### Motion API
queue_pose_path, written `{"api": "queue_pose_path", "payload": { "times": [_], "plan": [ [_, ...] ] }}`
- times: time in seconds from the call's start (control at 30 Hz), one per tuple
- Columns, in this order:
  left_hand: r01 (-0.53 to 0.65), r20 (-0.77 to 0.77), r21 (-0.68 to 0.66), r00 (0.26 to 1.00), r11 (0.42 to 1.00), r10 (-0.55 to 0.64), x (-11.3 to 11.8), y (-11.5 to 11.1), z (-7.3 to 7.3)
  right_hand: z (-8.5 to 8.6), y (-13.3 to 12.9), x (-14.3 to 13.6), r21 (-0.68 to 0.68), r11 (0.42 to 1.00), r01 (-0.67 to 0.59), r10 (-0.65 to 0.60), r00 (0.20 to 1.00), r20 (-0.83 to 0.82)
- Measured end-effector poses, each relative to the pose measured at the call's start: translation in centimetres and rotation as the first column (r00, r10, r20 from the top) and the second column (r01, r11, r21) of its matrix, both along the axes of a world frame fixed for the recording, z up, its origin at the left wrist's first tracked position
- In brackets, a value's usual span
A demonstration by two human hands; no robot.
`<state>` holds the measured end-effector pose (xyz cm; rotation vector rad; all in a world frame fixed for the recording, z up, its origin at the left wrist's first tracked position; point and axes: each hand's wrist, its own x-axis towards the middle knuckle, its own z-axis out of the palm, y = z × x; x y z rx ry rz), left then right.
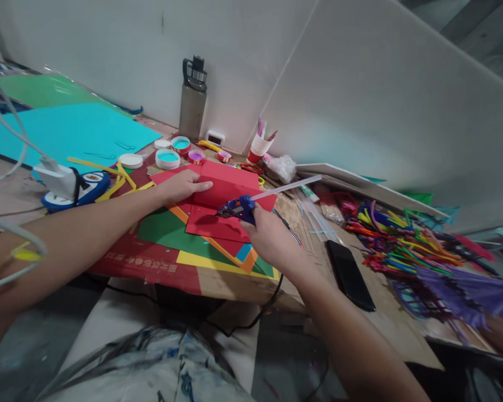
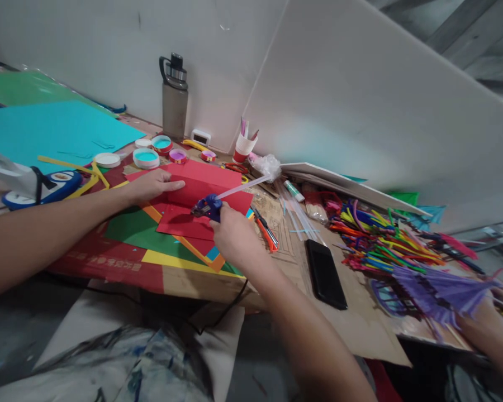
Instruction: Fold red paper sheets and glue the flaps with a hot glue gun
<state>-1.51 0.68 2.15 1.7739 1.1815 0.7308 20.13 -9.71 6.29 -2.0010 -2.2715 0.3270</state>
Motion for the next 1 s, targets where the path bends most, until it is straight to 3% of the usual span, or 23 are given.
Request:
{"api": "queue_pose_path", "payload": {
  "times": [0.37, 0.53, 0.77, 1.0],
  "plan": [
    [0.052, 0.062, 0.033, 0.997, 0.998, -0.054, -0.2, 0.3, -0.3, -0.2, 0.5, -1.3, 0.056, 0.994, -0.097, 0.102, 0.99, -0.097],
    [-0.015, 0.002, 0.051, 1.0, 0.999, 0.015, -0.2, 0.2, 0.0, -0.3, 0.3, 0.8, 0.057, 0.998, -0.027, 0.029, 0.999, -0.043],
    [0.121, -0.043, -0.031, 0.992, 0.992, -0.122, -0.2, 0.0, 0.4, -0.3, -0.5, 3.9, 0.062, 0.995, 0.073, -0.074, 0.997, 0.008],
    [0.052, -0.041, -0.011, 0.998, 0.999, -0.052, -0.2, 0.1, 0.3, -0.8, -0.8, 5.5, 0.111, 0.988, 0.107, -0.111, 0.993, 0.027]
  ]
}}
